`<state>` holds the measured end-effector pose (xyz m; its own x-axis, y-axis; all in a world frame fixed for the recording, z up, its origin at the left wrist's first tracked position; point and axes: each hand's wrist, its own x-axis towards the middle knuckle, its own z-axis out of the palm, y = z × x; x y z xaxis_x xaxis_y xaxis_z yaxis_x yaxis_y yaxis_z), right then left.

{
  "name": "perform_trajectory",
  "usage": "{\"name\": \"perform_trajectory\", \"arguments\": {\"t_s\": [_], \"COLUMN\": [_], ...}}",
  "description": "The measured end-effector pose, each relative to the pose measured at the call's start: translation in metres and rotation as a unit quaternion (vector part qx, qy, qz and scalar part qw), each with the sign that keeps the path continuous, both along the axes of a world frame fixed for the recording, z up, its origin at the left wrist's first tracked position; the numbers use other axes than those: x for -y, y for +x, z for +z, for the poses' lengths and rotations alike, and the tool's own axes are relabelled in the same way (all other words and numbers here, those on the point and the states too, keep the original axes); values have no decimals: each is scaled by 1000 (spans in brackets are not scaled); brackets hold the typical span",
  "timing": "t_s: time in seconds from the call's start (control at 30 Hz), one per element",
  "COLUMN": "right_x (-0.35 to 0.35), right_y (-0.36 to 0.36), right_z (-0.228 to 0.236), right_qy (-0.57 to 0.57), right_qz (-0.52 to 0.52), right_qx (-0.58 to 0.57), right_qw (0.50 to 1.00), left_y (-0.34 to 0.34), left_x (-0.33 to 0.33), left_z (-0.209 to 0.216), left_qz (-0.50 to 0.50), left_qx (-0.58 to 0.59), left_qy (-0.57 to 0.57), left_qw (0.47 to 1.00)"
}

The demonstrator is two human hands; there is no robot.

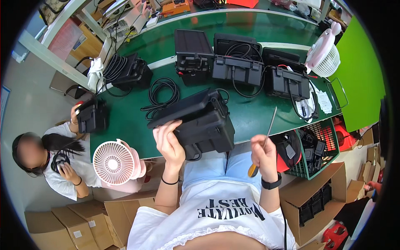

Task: Assembling components into a solar equipment casing using a screwdriver on a production line.

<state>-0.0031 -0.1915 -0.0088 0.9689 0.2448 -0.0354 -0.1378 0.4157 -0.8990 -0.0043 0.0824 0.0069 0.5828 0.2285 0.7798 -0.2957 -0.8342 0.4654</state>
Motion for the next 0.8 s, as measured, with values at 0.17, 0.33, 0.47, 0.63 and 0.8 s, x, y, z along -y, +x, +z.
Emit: {"name": "perform_trajectory", "arguments": {"t_s": [0.17, 0.33, 0.47, 0.63, 0.8], "right_x": [-15, -34, -37, -30, -26], "right_y": [22, 27, 31, 29, 26], "right_z": [15, 9, -9, -23, -29], "right_qy": [-75, -87, -72, -99, -57], "right_qz": [-61, -68, -132, -114, -127], "right_qx": [39, 18, 6, 49, 88], "right_qw": [995, 994, 989, 987, 986], "left_y": [-12, -26, -27, -30, -47], "left_x": [2, 9, 4, 4, -33], "left_z": [-9, -31, -58, -66, -122], "left_qz": [-14, -22, -117, -127, -285], "left_qx": [16, 66, 238, 74, -204], "left_qy": [6, 89, 120, -172, -334], "left_qw": [1000, 994, 957, 974, 875]}}
